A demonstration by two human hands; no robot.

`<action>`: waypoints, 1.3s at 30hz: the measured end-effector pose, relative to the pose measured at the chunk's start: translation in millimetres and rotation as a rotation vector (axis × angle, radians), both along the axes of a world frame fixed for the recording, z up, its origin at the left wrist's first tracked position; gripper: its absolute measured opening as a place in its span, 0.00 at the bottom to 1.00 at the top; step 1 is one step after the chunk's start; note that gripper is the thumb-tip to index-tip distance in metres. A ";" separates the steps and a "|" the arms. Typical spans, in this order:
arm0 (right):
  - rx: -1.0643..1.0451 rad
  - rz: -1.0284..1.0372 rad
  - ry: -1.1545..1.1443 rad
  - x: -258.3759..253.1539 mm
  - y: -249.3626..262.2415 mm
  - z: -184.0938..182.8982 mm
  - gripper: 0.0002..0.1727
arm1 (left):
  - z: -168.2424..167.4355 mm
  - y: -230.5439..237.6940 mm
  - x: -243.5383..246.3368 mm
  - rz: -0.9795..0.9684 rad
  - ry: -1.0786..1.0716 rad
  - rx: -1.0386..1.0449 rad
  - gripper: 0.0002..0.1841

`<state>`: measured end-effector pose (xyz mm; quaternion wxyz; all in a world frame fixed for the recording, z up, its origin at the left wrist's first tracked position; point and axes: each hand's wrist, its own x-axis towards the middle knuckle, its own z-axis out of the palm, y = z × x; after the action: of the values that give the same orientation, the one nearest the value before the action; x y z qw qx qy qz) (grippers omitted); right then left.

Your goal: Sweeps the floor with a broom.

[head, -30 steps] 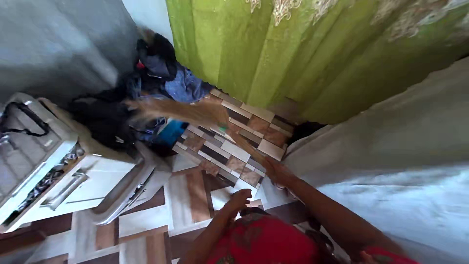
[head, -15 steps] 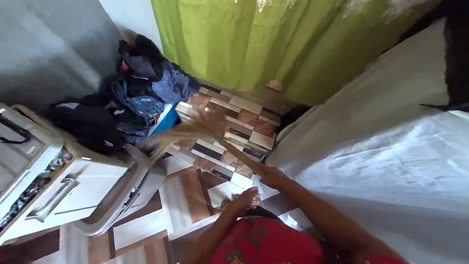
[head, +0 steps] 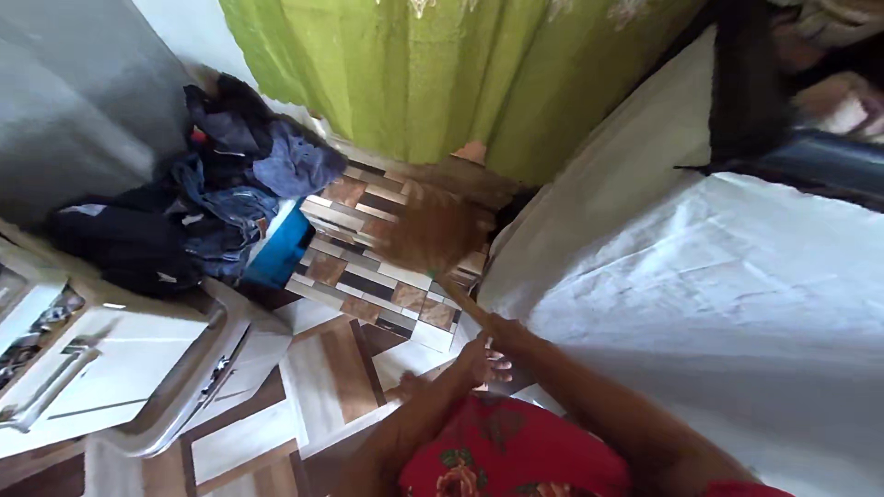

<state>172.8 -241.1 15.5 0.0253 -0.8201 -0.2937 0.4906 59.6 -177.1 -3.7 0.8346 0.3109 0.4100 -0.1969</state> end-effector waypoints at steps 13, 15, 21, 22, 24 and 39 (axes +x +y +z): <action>-0.103 0.010 -0.124 53.3 -38.6 60.0 0.38 | -2.9 4.1 116.8 0.470 -0.054 0.093 0.27; -0.144 0.006 -0.087 41.4 -49.5 40.3 0.40 | -29.3 -12.0 113.0 0.427 0.008 0.063 0.29; -0.191 0.019 -0.027 24.5 -97.9 20.1 0.39 | -41.8 -75.7 81.2 0.472 0.081 0.144 0.30; -0.181 0.002 -0.046 26.0 -105.8 28.5 0.38 | -33.1 -81.4 82.8 0.446 0.034 0.191 0.29; -0.167 -0.032 -0.083 30.9 -118.9 46.2 0.39 | -13.8 -86.9 91.5 0.363 -0.080 0.245 0.29; -0.051 0.016 0.180 26.0 -193.8 5.4 0.42 | -16.2 -143.9 39.8 0.298 0.079 0.247 0.28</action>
<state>198.8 -434.9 20.9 0.0266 -0.7706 -0.2843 0.5698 99.4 -321.0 -19.9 0.7933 0.3389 0.5049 -0.0311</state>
